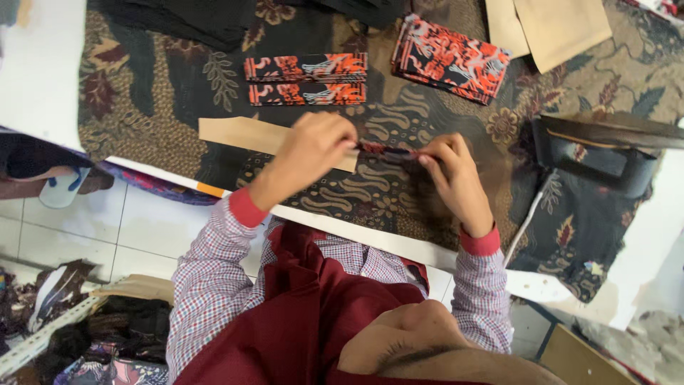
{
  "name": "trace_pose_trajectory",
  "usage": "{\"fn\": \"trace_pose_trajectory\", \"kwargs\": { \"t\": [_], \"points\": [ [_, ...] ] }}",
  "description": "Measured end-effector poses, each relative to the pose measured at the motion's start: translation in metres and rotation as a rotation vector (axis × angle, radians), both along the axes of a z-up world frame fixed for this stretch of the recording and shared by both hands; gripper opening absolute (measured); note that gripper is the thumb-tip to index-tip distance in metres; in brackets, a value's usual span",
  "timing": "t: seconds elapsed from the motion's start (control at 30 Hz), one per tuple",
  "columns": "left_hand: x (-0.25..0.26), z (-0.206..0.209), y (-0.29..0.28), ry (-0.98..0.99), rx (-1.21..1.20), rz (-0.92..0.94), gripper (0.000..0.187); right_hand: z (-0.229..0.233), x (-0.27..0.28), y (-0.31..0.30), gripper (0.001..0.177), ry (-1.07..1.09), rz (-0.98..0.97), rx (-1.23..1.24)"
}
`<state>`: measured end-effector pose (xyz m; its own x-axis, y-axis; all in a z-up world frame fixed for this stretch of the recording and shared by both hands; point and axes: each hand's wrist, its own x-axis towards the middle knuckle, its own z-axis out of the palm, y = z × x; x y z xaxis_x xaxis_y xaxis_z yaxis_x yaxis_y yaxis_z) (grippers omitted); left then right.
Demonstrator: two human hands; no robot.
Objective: The person irons small rectangular pieces of patterned fabric using a handheld iron and a cardboard template. They repeatedly fold the fabric over the template, press it with the iron, and stack the finished pieces on the table.
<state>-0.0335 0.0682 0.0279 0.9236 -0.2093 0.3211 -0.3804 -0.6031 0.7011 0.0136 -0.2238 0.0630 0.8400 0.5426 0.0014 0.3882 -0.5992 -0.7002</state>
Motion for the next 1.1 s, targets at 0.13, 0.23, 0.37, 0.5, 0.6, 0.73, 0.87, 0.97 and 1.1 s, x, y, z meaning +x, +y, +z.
{"fn": "trace_pose_trajectory", "kwargs": {
  "t": [0.13,0.23,0.37,0.5,0.6,0.73,0.87,0.97,1.1],
  "points": [
    [-0.004,0.013,0.050,0.126,-0.193,0.208,0.009,-0.020,0.031,0.048,0.014,0.048,0.079,0.163],
    [0.000,0.009,0.070,0.121,-0.198,0.387,0.015,-0.038,0.053,0.089,0.024,0.073,-0.036,0.196],
    [0.007,-0.005,0.087,0.138,-0.088,0.524,0.032,-0.052,0.066,0.117,0.048,-0.079,-0.129,0.033],
    [0.010,-0.016,0.093,0.124,0.044,0.547,0.039,-0.058,0.068,0.128,0.054,-0.132,-0.141,-0.080],
    [0.013,-0.011,0.089,0.128,0.170,0.587,0.042,-0.060,0.067,0.121,0.055,-0.215,-0.149,-0.114],
    [0.015,0.003,0.073,-0.018,0.284,0.533,0.037,-0.058,0.069,0.077,0.036,-0.398,-0.195,-0.130],
    [0.047,-0.013,0.016,-0.183,0.344,0.237,0.030,-0.055,0.085,0.007,0.026,-0.525,-0.223,-0.205],
    [0.093,-0.040,-0.041,-0.320,0.310,-0.006,0.018,-0.059,0.092,-0.023,0.031,-0.549,-0.206,-0.286],
    [0.151,-0.078,-0.082,-0.495,0.534,-0.062,0.013,-0.068,0.092,-0.037,0.035,-0.509,-0.174,-0.288]
  ]
}}
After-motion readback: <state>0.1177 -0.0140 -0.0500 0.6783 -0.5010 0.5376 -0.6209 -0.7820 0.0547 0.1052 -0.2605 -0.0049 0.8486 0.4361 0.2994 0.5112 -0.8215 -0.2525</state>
